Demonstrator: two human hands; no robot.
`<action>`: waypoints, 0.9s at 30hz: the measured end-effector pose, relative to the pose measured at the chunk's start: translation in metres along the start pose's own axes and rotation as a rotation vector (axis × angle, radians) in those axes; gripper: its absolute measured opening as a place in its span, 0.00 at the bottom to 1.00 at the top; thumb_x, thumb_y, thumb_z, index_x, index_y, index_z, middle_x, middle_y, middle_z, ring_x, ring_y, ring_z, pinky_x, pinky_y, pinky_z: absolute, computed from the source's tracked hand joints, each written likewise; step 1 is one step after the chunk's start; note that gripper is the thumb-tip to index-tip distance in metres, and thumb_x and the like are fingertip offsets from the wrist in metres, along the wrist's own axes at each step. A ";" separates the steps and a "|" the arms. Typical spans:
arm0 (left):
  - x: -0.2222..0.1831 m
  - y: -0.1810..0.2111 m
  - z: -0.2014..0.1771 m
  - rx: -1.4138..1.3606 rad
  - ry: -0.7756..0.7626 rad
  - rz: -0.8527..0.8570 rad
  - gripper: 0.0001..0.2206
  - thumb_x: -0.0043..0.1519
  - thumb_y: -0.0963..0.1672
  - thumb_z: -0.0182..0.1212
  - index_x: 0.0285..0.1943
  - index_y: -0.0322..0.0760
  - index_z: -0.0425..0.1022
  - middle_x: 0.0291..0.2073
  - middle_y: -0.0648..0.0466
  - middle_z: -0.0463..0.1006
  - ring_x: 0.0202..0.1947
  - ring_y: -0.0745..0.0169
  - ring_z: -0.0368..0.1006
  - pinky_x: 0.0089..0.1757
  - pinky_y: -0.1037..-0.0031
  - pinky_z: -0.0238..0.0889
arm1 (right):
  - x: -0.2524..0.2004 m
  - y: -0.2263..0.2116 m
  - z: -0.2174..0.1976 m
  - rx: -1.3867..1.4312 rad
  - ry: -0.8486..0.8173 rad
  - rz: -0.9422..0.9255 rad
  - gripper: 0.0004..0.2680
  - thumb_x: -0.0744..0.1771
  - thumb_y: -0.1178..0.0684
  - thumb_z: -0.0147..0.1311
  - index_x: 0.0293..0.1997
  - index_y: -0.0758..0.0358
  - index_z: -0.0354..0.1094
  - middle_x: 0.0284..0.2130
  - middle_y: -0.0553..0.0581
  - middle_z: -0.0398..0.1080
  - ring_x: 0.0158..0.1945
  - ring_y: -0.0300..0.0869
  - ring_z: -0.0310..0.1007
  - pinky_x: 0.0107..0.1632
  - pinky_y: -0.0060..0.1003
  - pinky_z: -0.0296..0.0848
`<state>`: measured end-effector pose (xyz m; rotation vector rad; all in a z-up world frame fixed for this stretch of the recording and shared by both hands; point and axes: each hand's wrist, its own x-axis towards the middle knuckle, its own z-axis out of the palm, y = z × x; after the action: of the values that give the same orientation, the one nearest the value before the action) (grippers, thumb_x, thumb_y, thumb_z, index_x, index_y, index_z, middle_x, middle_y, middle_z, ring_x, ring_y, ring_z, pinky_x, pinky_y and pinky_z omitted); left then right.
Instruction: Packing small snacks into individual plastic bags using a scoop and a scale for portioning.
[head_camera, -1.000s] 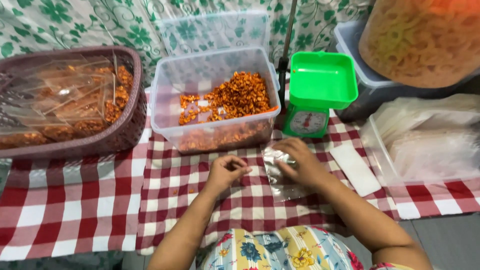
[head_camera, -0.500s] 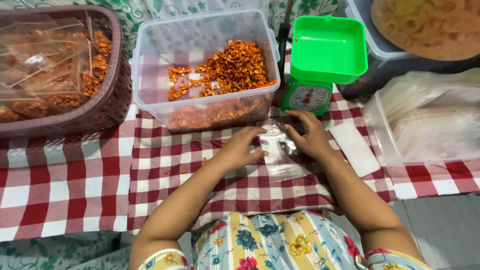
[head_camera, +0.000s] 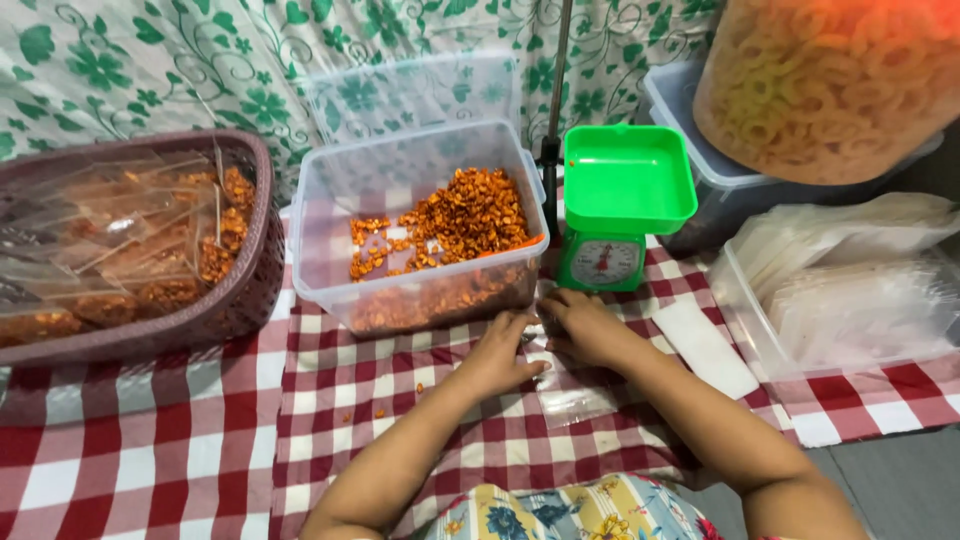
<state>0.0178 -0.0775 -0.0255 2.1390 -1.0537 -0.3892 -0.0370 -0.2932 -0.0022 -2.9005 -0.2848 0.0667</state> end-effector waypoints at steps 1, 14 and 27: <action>-0.001 0.005 -0.002 0.005 0.002 0.006 0.32 0.53 0.49 0.72 0.67 0.47 0.65 0.58 0.41 0.68 0.61 0.32 0.69 0.58 0.51 0.67 | 0.001 0.002 0.003 -0.003 0.008 0.001 0.27 0.62 0.42 0.65 0.67 0.58 0.63 0.59 0.64 0.66 0.62 0.59 0.68 0.54 0.54 0.70; -0.008 0.006 -0.002 -0.153 0.081 0.063 0.27 0.52 0.46 0.72 0.62 0.44 0.70 0.57 0.40 0.69 0.61 0.31 0.69 0.57 0.51 0.66 | 0.012 0.014 0.040 -0.136 0.142 0.067 0.17 0.58 0.47 0.70 0.47 0.53 0.72 0.41 0.54 0.73 0.49 0.50 0.72 0.48 0.45 0.66; -0.006 -0.004 0.010 -0.295 0.194 0.112 0.21 0.52 0.45 0.74 0.56 0.47 0.76 0.56 0.48 0.73 0.59 0.41 0.72 0.57 0.56 0.66 | 0.004 0.002 0.021 0.101 0.016 0.180 0.09 0.61 0.47 0.67 0.41 0.50 0.73 0.34 0.50 0.78 0.45 0.49 0.79 0.50 0.47 0.67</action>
<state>0.0113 -0.0761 -0.0349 1.8080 -0.9372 -0.2596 -0.0337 -0.2900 -0.0231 -2.8167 -0.0158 0.0852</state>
